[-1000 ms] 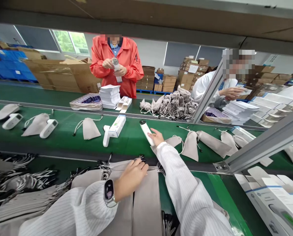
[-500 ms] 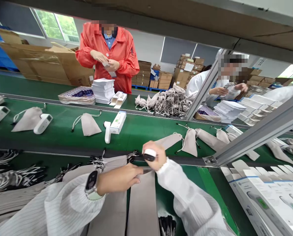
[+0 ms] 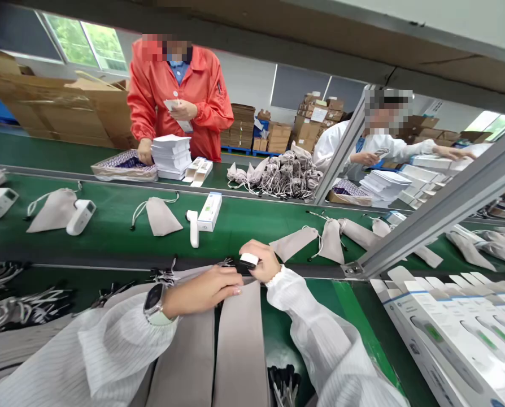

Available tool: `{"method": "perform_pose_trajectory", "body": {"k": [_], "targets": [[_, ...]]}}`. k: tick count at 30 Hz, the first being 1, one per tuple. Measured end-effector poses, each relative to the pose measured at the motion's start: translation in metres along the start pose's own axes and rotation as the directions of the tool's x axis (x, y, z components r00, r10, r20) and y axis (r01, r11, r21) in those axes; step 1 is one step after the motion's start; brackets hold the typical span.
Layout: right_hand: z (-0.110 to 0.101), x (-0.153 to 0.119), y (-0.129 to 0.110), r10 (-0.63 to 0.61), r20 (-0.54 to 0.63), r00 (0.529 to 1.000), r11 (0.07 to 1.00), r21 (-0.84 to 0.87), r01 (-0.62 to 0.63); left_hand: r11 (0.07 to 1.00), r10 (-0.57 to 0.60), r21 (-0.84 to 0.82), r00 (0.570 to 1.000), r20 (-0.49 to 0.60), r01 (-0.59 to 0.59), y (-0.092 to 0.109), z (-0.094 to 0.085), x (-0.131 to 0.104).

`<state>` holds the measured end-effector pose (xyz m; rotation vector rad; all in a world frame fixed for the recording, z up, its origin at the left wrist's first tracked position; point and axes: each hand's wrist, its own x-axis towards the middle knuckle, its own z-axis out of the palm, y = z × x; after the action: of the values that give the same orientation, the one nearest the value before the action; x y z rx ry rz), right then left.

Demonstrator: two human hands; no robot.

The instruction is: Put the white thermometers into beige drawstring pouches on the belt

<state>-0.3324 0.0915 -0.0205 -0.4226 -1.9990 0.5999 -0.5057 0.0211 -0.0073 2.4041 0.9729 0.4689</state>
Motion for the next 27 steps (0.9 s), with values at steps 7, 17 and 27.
{"method": "perform_pose_trajectory", "body": {"k": [7,17,27], "targets": [[-0.026,0.023,-0.030,0.327,-0.376,0.867,0.843,0.531,-0.087,0.986,-0.071,-0.158,0.990,-0.125,0.051,0.003,-0.006,0.001],[0.025,0.006,-0.028,0.591,0.214,0.778,0.765,0.157,-0.625,0.972,-0.199,-0.205,0.861,-0.469,0.113,0.001,-0.008,0.003],[-0.046,0.001,0.026,0.358,-0.410,0.839,0.706,-0.469,-0.530,0.792,-0.370,-0.483,0.923,0.108,0.374,0.035,-0.040,-0.021]]}}
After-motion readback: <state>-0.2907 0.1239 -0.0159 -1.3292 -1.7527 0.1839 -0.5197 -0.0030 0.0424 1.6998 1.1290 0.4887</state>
